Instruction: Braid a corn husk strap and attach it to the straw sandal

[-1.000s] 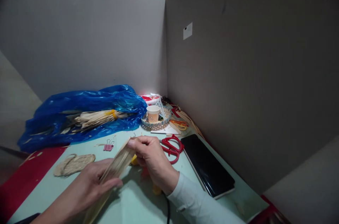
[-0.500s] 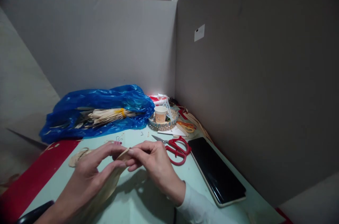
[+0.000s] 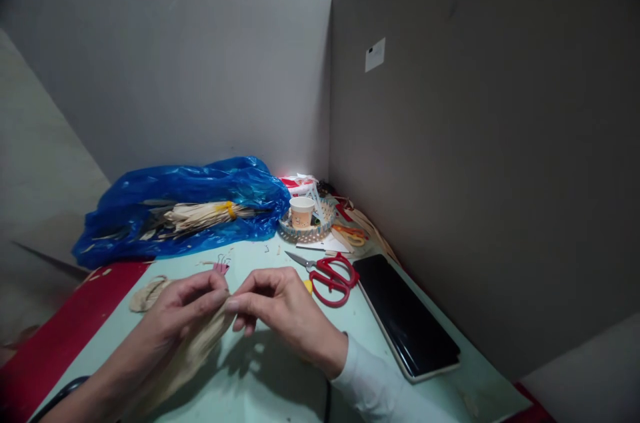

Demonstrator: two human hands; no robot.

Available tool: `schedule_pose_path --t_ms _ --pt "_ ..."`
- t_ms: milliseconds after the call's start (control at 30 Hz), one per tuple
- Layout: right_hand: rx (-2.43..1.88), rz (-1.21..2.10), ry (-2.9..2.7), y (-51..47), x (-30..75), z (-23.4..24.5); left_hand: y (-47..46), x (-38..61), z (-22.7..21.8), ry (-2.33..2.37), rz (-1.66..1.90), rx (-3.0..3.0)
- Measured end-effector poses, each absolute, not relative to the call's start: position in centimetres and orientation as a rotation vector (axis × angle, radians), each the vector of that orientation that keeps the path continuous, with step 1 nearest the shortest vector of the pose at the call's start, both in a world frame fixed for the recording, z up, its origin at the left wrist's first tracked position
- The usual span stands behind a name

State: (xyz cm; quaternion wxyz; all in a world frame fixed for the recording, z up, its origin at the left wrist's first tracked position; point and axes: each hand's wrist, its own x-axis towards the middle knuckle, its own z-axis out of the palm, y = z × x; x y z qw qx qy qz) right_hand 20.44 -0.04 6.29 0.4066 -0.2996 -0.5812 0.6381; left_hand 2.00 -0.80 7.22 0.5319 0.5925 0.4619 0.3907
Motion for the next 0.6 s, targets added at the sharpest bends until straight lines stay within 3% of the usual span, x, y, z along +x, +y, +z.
schedule_pose_path --t_ms 267,600 --pt "-0.676 1.292 -1.580 0.0 20.2 5.7 -0.2 2.0 7.0 1.030 0.909 1.411" --pt "-0.791 1.243 -1.626 -0.1 20.4 5.1 -0.6 3.0 6.1 1.043 0.934 1.186"
